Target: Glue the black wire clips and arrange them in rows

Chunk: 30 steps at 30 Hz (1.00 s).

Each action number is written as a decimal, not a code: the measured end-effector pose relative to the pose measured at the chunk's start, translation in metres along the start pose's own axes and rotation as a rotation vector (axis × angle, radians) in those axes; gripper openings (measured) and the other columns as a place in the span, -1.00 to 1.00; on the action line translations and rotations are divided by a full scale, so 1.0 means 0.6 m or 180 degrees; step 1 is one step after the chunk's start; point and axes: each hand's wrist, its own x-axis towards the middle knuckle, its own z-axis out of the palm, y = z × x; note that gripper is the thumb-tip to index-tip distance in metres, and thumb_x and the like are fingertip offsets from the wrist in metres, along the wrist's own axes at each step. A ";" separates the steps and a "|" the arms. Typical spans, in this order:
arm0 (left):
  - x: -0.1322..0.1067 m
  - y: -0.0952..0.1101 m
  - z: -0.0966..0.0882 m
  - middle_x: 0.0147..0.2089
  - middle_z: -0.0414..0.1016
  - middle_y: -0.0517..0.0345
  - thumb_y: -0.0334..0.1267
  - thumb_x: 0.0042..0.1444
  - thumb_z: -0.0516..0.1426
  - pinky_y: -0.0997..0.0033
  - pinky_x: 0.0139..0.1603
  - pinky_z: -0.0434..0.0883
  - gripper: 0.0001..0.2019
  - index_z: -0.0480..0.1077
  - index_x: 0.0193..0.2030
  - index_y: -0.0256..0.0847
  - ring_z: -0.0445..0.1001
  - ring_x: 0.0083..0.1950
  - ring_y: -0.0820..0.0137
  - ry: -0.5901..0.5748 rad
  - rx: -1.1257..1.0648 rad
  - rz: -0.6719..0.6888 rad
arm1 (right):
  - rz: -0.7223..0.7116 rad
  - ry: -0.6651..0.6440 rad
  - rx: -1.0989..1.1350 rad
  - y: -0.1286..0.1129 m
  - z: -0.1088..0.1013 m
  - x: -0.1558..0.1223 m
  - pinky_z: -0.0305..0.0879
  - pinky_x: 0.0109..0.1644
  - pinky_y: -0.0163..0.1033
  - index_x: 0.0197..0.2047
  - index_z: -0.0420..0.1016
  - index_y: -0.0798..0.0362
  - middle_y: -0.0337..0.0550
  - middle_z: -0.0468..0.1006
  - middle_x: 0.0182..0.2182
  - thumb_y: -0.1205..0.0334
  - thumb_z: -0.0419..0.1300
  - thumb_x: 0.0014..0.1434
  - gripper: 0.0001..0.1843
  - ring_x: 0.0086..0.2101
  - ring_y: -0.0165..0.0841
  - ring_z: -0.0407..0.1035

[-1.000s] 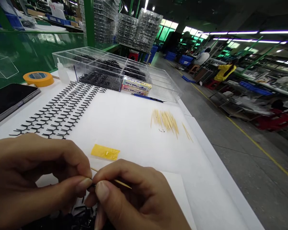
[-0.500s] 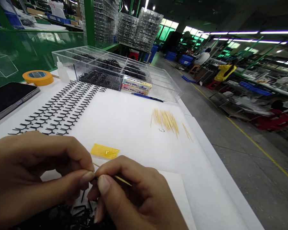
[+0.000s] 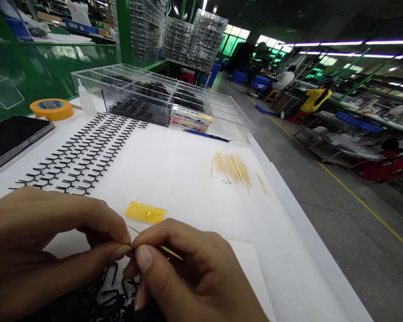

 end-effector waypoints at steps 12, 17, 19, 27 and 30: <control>-0.009 -0.039 -0.001 -0.30 0.48 0.17 -0.57 0.03 0.10 0.79 -0.27 0.37 -0.88 0.35 -0.31 -0.32 0.45 -0.31 0.59 -0.0109 -0.0376 0.0866 | 0.0537 -0.0130 0.0550 -0.011 -0.001 -0.006 -0.14 -0.74 -0.56 -0.34 0.44 0.01 -0.32 0.34 -0.65 0.08 0.14 0.22 -0.80 -0.74 -0.62 0.04; -0.006 -0.025 0.003 -0.36 0.49 0.12 -0.66 -0.07 0.09 0.64 -0.38 0.44 -0.74 0.42 -0.34 -0.24 0.47 -0.39 0.51 0.0148 -0.0624 0.0744 | 0.0503 -0.0092 0.0943 -0.005 0.002 -0.005 -0.13 -0.70 -0.59 -0.32 0.46 0.01 -0.34 0.33 -0.66 0.13 0.16 0.22 -0.84 -0.72 -0.64 0.05; -0.007 -0.026 0.005 -0.34 0.48 0.14 -0.63 -0.04 0.07 0.62 -0.42 0.45 -0.75 0.43 -0.38 -0.19 0.48 -0.40 0.50 0.0118 -0.0850 0.0743 | 0.0425 -0.0055 0.1102 -0.004 0.005 -0.004 -0.08 -0.65 -0.59 -0.33 0.48 0.02 -0.34 0.34 -0.65 0.16 0.19 0.20 -0.87 -0.68 -0.64 0.12; -0.009 -0.016 0.002 -0.36 0.46 0.14 -0.66 -0.07 0.09 0.64 -0.39 0.45 -0.73 0.44 -0.43 -0.19 0.47 -0.38 0.50 0.0239 -0.0618 0.0751 | 0.0445 -0.0043 0.1235 -0.007 0.005 0.000 -0.01 -0.66 -0.63 -0.37 0.49 0.00 -0.30 0.40 -0.58 0.15 0.25 0.14 -0.88 -0.67 -0.64 0.14; -0.007 -0.011 0.002 -0.38 0.46 0.15 -0.64 -0.09 0.12 0.63 -0.43 0.45 -0.75 0.44 -0.44 -0.17 0.47 -0.41 0.51 0.0275 -0.0441 0.0757 | 0.0204 -0.0237 0.1152 0.004 -0.002 0.003 -0.10 -0.75 -0.63 -0.32 0.48 -0.02 -0.32 0.35 -0.64 0.16 0.20 0.19 -0.89 -0.75 -0.65 0.04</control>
